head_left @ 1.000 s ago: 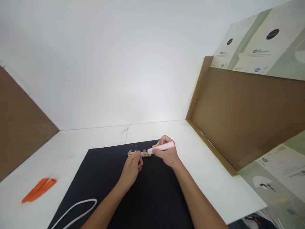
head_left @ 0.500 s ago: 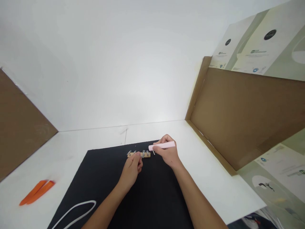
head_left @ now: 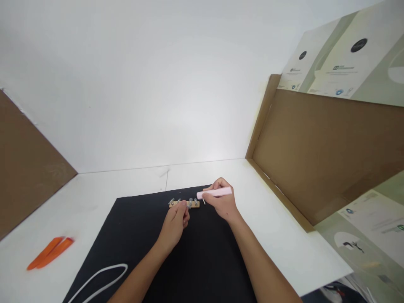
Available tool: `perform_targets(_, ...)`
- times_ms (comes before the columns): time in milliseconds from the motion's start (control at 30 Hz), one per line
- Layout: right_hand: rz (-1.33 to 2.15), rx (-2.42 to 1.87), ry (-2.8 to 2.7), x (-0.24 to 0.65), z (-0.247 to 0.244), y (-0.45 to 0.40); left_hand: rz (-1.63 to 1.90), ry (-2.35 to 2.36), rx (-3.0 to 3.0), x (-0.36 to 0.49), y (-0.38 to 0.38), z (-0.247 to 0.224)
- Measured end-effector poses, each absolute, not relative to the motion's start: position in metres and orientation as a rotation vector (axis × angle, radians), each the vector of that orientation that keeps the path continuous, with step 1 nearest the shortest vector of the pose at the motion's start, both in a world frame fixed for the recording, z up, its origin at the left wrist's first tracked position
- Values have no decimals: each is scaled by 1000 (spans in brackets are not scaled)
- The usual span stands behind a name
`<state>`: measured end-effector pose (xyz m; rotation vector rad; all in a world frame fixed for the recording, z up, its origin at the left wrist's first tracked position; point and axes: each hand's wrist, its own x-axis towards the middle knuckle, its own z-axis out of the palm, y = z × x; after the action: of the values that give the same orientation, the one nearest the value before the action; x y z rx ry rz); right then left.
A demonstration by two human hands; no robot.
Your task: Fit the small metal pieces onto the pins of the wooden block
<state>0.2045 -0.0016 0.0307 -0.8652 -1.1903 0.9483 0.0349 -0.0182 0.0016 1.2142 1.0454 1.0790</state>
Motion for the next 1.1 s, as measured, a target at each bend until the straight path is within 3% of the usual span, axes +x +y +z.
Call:
perform_targets(833, 1145, -770, -1293, 203, 38, -10, 1093, 1054, 1232, 34, -18, 1)
perform_targets(1100, 1063, -832, -1223, 201, 35, -7, 1096, 1065, 1222, 35, -18, 1)
